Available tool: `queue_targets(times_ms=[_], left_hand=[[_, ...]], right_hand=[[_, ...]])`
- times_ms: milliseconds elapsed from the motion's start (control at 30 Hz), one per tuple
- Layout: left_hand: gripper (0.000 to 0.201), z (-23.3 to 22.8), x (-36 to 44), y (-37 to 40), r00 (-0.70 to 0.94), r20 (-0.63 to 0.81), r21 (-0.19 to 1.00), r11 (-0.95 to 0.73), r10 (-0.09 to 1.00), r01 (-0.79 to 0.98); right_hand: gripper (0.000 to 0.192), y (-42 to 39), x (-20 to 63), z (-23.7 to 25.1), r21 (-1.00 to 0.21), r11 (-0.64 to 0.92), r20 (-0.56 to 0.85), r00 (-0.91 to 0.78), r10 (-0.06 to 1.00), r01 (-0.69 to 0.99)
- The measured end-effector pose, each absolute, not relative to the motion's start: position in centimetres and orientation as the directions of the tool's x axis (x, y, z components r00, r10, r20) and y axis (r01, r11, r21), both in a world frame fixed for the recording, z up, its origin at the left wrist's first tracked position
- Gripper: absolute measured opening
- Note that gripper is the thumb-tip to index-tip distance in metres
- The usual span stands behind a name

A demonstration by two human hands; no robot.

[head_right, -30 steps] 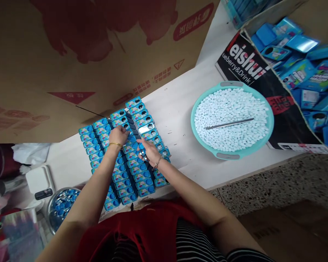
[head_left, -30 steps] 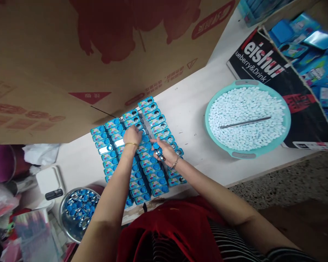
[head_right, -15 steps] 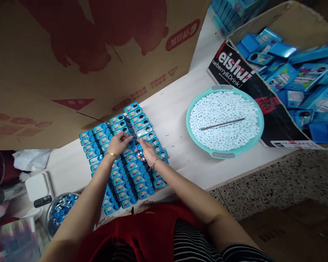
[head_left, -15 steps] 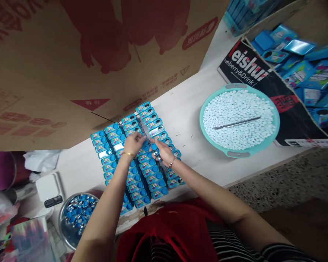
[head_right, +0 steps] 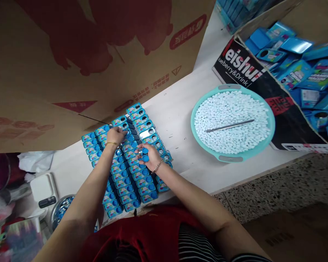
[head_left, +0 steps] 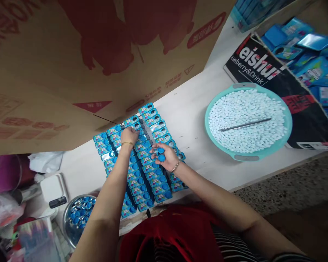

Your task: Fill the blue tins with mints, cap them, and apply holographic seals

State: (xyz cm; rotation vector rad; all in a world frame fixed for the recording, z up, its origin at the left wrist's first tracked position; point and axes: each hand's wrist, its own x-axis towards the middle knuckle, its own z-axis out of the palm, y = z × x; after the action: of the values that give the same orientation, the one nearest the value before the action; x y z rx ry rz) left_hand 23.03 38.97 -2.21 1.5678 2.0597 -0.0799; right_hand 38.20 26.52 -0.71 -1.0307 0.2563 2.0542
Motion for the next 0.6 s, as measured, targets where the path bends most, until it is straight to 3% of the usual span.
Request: queue_targets(times_ms=[167, 333, 367, 433, 533, 600], left_hand=[[0.037, -2.6, 23.0, 41.1, -0.167, -0.607, 0.037, 0.237, 0.777, 0.971], [0.034, -1.4, 23.5, 40.7, -0.16, -0.561, -0.031, 0.173, 0.812, 0.984], [0.03, -0.8, 23.7, 40.0, -0.118, -0.524, 0.024, 0.153, 0.844, 0.988], [0.022, 0.4, 24.4, 37.9, 0.077, -0.441, 0.265, 0.048, 0.894, 0.963], [0.015, 1.9, 25.5, 34.0, 0.465, -0.325, 0.654, -0.16, 0.824, 0.74], [0.009, 2.4, 26.0, 32.1, 0.552, -0.298, 0.739, -0.178, 0.779, 0.65]], right_hand=[[0.037, 26.5, 38.5, -1.0, -0.305, -0.631, -0.658, -0.321, 0.681, -0.713], [0.06, 27.3, 38.8, -0.8, -0.362, -0.674, -0.653, -0.34, 0.676, -0.644], [0.064, 27.4, 38.9, -0.7, -0.366, -0.69, -0.667, -0.342, 0.662, -0.624], [0.068, 27.5, 39.0, -0.7, -0.362, -0.722, -0.699, -0.341, 0.629, -0.589], [0.068, 27.5, 38.8, -0.8, -0.35, -0.743, -0.719, -0.345, 0.604, -0.571], [0.065, 27.6, 38.4, -0.9, -0.35, -0.741, -0.713, -0.351, 0.607, -0.573]])
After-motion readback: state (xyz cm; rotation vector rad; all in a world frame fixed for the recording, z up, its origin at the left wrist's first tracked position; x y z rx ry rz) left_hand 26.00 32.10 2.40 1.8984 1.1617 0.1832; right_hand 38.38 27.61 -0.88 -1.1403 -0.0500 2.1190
